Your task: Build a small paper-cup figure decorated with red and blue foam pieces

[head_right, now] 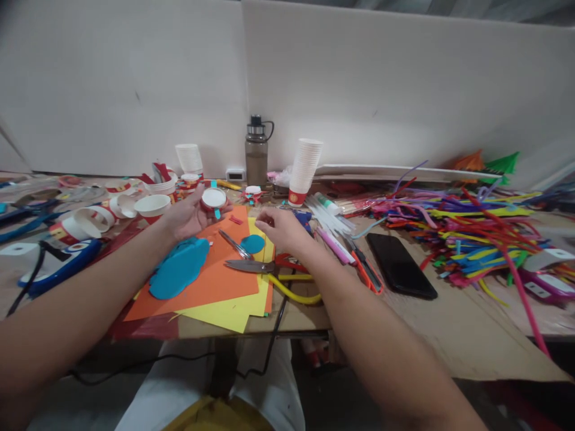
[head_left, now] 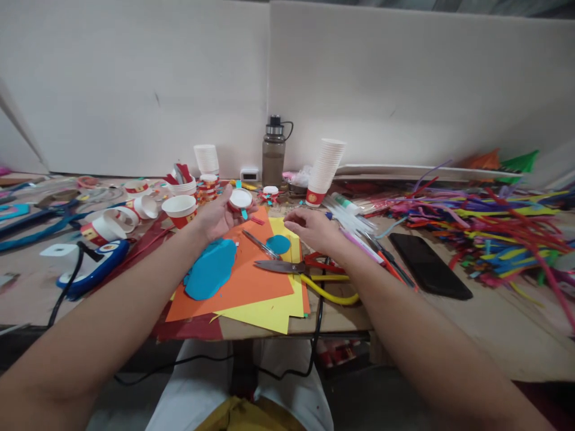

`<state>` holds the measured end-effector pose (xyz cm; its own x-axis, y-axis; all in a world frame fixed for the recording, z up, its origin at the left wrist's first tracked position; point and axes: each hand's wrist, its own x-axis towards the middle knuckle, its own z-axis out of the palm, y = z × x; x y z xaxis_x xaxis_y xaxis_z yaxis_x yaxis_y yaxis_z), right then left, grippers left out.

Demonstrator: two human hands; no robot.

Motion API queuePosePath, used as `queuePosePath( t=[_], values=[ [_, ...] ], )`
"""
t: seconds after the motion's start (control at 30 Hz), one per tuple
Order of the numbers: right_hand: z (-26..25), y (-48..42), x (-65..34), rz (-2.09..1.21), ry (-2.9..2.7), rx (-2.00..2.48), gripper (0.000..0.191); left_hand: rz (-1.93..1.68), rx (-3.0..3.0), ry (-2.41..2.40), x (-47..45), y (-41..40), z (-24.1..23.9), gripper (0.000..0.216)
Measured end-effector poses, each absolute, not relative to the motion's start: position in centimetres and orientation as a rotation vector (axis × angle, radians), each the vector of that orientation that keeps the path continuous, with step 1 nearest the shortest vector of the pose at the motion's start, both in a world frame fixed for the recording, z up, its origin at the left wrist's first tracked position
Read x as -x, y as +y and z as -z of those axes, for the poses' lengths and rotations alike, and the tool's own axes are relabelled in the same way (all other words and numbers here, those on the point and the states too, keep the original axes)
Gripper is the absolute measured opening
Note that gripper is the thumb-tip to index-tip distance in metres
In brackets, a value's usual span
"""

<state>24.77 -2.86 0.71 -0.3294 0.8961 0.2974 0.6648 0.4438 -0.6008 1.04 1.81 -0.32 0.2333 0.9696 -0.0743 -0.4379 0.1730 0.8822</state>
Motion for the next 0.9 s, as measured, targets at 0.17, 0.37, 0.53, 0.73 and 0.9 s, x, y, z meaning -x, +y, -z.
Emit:
queuePosePath(
  t=[0.17, 0.37, 0.53, 0.73, 0.9],
  values=[
    [-1.6, -3.8, -25.5, -0.453, -2.177, 1.272, 0.019, -1.174, -0.835, 0.794, -0.6, 2.0, 0.1, 0.057],
    [-3.0, -8.0, -26.8, -0.310, -2.234, 1.444, 0.020, -1.165, -0.805, 0.796, -0.8, 1.9, 0.1, 0.054],
    [-2.3, -11.1, -28.1, -0.149, -2.526, 1.528, 0.025, -1.225, -0.777, 0.756, -0.4, 2.2, -0.1, 0.050],
    [-1.2, -12.0, -28.7, -0.110, -2.701, 1.558, 0.048, -1.221, -0.758, 0.751, -0.2, 2.3, 0.1, 0.047],
    [-1.7, -11.7, -29.1, -0.177, -2.679, 1.504, 0.049, -1.234, -0.758, 0.722, 0.0, 2.4, 0.0, 0.046]
  ],
)
